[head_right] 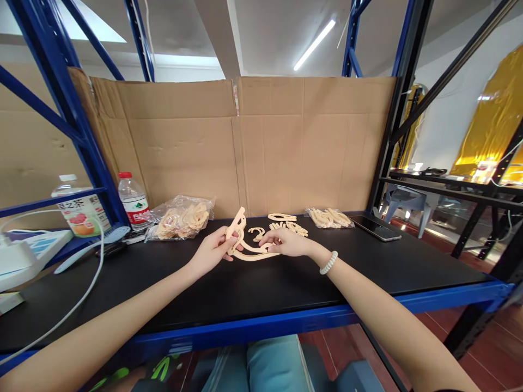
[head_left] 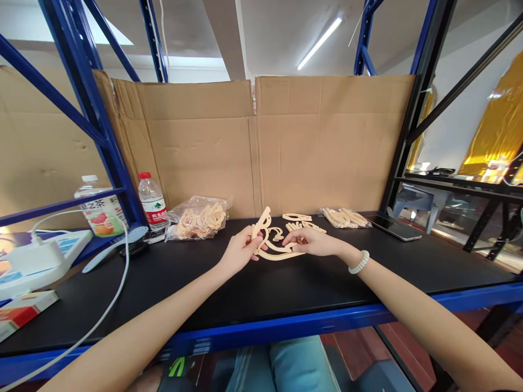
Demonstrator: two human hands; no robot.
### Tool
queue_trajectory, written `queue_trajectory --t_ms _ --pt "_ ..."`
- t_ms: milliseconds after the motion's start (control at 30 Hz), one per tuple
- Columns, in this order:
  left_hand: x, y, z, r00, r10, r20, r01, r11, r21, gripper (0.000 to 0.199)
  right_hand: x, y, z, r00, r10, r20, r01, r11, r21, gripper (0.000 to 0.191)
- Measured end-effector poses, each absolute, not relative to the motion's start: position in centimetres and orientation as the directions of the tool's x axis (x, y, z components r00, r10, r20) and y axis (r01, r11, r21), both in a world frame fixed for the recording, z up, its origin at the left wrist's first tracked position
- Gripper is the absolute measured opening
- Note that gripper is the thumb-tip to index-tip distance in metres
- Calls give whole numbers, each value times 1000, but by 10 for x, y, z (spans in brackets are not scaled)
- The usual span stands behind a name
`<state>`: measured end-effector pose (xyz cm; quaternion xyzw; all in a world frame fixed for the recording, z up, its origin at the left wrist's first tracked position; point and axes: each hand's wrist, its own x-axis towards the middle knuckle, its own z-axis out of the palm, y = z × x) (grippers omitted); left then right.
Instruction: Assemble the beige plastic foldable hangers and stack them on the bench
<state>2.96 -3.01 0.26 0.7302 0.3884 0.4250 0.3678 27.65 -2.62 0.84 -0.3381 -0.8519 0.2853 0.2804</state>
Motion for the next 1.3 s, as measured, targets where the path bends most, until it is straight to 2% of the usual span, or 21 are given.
queue_trajectory --t_ms 100,300,433,533,600,667,700,767,833,967,1033,1100,1200,1300 --pt "29 -27 1 298 890 344 209 -412 887 23 278 -25 10 -541 801 255 394 510 -764 6" --pt "28 -28 8 138 958 251 128 -269 955 15 287 -21 15 -195 956 219 223 260 -939 26" --pt "26 -27 13 25 981 194 42 -195 980 6 295 -13 16 125 947 296 194 269 -943 39" --pt "25 -25 13 -20 980 198 -6 -198 980 3 299 -9 16 211 891 402 280 339 -898 37" --pt "24 -25 13 -26 976 215 -21 -216 976 3 299 -13 17 155 785 599 451 483 -750 33" --pt "25 -26 12 -31 973 228 -28 -229 973 3 296 -20 19 -81 644 761 606 638 -475 26" --pt "25 -26 12 -35 973 230 -30 -231 972 3 294 -25 20 -226 591 774 633 694 -344 22" --pt "25 -27 13 -42 972 230 -35 -232 972 2 289 -33 22 -440 564 698 626 750 -211 19" --pt "26 -28 13 -46 971 233 -39 -235 971 2 285 -36 21 -536 595 598 637 751 -176 20" --pt "25 -26 13 -34 969 245 -27 -246 969 7 285 -32 16 -566 697 440 713 682 -165 15" --pt "24 -24 10 17 963 268 46 -269 962 16 286 -32 15 -562 718 409 726 666 -171 20" --pt "23 -22 6 88 935 344 193 -354 915 32 285 -33 15 -571 718 399 719 672 -180 20" --pt "22 -25 2 205 815 542 425 -573 701 51 280 -39 16 -599 703 384 691 696 -197 17" --pt "22 -31 2 346 622 702 546 -742 389 52 275 -42 15 -629 672 390 655 729 -199 16"
